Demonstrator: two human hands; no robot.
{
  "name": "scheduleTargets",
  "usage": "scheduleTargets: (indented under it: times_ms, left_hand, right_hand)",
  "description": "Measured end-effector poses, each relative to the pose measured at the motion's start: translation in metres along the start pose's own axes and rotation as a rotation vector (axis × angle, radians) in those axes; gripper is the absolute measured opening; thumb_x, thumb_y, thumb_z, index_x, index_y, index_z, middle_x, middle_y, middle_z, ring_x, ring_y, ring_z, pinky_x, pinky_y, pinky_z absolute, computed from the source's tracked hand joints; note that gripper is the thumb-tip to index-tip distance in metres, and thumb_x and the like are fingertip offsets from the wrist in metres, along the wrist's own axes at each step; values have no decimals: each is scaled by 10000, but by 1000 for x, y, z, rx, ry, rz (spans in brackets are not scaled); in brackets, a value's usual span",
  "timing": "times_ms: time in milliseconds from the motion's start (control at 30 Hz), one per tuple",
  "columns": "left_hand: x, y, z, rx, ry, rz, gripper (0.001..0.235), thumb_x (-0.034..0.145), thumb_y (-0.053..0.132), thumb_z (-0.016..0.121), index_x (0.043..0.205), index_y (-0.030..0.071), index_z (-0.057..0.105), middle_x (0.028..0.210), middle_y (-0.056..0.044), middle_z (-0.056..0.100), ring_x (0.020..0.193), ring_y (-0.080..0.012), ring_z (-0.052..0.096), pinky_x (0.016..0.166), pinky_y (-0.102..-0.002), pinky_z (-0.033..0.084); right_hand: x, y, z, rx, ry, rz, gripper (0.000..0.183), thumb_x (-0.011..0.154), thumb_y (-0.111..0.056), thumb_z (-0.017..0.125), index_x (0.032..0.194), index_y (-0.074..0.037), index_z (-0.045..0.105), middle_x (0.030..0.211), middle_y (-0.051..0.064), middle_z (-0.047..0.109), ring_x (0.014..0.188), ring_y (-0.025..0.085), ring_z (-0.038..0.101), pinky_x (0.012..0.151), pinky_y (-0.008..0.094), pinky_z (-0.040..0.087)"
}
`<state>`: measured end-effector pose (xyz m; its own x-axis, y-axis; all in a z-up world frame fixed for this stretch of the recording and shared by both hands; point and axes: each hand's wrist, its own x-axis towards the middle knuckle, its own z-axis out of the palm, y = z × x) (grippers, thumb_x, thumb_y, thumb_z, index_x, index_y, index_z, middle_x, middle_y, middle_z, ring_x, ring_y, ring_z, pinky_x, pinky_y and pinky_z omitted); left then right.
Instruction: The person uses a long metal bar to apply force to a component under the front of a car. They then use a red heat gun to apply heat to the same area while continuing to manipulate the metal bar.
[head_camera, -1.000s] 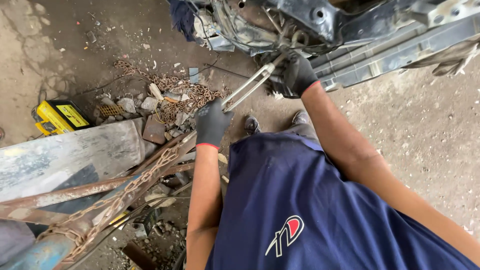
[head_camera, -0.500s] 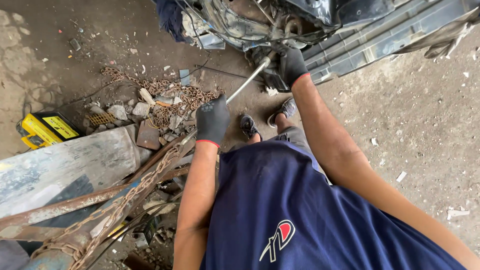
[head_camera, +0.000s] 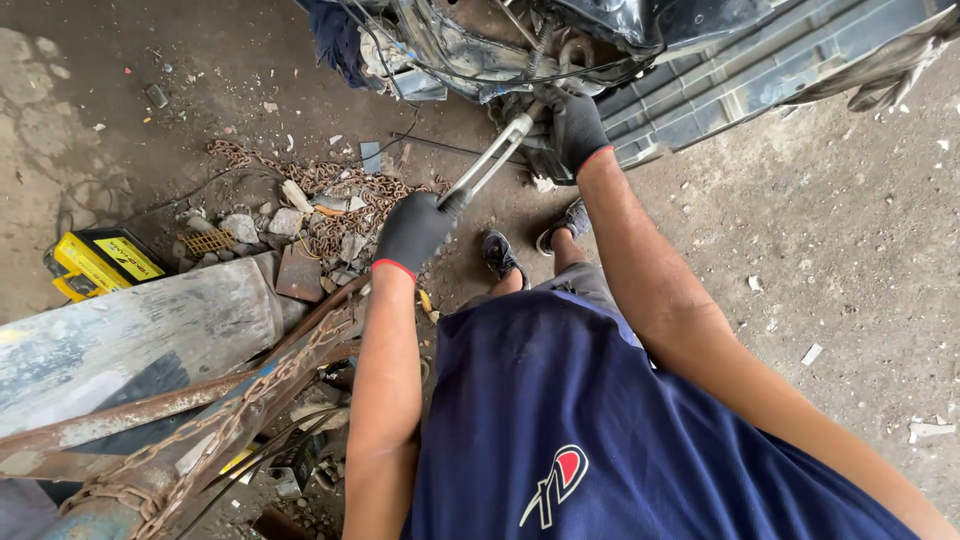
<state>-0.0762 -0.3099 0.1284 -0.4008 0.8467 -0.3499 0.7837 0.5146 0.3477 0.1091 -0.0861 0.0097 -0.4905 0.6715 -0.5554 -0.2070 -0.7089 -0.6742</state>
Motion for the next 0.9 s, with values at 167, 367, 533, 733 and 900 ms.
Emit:
scheduleTargets:
  times_ms: [167, 367, 533, 733, 900]
  left_hand:
    - [16, 1, -27, -569, -580, -305, 871, 881, 815, 427, 739, 5, 713, 616, -126, 681, 485, -222, 644, 507, -377, 540]
    - [-19, 24, -9, -144, -59, 33, 912, 849, 795, 529, 1142, -58, 660, 619, -85, 674, 485, -189, 642, 481, -350, 532]
    - [-21, 30, 24, 557, 612, 218, 975, 594, 629, 722, 1336, 32, 513, 844, -116, 745, 615, -234, 688, 525, -386, 532]
    - [13, -11, 37, 145, 105, 107, 301, 964, 131, 632, 1240, 23, 576, 1024, -225, 731, 943, -384, 726, 824, -483, 575]
    - [30, -8, 0, -131, -283, 99, 430, 806, 303, 771, 1064, -5, 617, 987, -270, 717, 872, -385, 700, 796, -448, 559]
  right_hand:
    - [25, 26, -30, -403, -8, -318, 167, 1026, -195, 644, 1066, -50, 714, 892, 60, 683, 776, 175, 677, 680, 367, 625]
    - [17, 18, -14, -448, -20, -374, 152, 1028, -154, 630, 1084, -41, 715, 942, 76, 712, 826, 169, 687, 732, 338, 603]
    - [18, 17, -29, -818, -14, -517, 173, 1006, -121, 622, 1120, -50, 730, 952, 95, 712, 836, 188, 684, 729, 329, 579]
    - [12, 7, -9, -657, -29, -583, 220, 883, -168, 718, 1049, -24, 713, 876, 115, 716, 787, 263, 696, 705, 386, 591]
    - [0, -3, -10, -666, -74, -535, 227, 936, -216, 694, 1078, -40, 696, 920, 93, 721, 821, 258, 702, 758, 423, 599]
